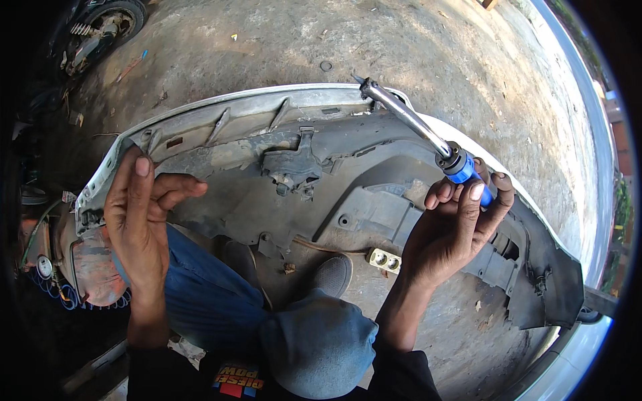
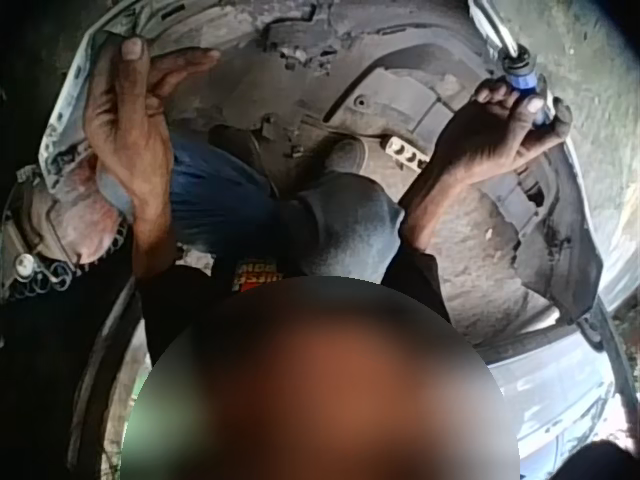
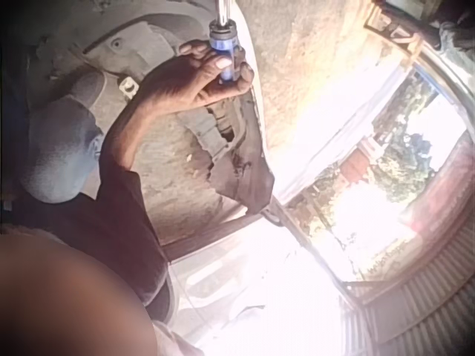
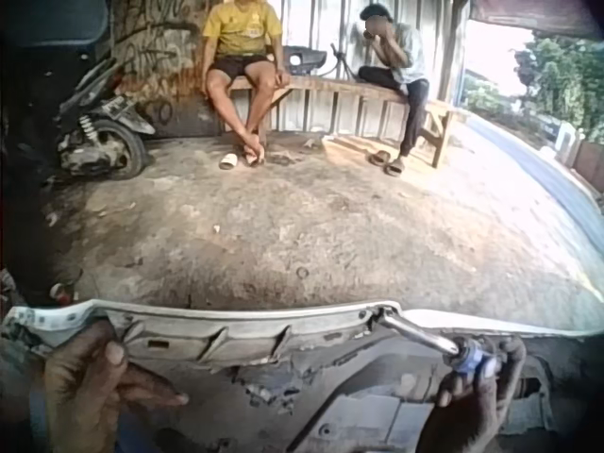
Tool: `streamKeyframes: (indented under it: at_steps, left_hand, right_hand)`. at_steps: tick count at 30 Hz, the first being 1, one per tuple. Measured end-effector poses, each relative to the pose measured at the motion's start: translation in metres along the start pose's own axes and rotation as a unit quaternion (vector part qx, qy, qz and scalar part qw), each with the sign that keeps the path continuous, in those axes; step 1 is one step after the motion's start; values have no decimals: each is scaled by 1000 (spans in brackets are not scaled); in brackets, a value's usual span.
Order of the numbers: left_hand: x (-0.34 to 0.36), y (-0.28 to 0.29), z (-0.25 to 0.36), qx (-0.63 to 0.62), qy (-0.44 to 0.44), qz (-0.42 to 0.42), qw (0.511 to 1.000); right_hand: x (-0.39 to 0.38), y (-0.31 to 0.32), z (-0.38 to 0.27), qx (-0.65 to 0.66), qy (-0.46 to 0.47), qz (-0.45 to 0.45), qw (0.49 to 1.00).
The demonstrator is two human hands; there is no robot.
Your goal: Repairing a damaged car bumper using a soldering iron to melt and fuse plastic parts.
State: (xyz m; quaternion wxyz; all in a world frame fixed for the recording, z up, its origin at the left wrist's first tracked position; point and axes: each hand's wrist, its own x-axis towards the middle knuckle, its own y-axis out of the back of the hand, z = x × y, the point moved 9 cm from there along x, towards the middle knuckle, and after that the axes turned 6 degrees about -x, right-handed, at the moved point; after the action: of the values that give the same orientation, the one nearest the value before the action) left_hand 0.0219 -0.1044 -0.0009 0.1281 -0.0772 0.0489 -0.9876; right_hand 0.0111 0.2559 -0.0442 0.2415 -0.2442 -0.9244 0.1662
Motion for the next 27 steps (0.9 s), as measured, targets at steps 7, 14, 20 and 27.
streamKeyframes:
  at_steps: [7, 14, 20, 27]
  left_hand:
    - [0, -2, -1, -16, 6, -24, 1000]
    - [1, 2, -4, -59, -16, -22, 998]
    - [0, 0, -3, -61, -18, -14, 998]
    - [-1, 0, 0, -56, -19, -16, 998]
  right_hand:
    - [-2, 2, 4, 6, -8, -16, 1000]
    - [-4, 0, 5, 29, -21, -18, 999]
    - [-4, -15, 5, 49, -17, -47, 998]
    - [-4, -51, -1, -41, 62, -35, 997]
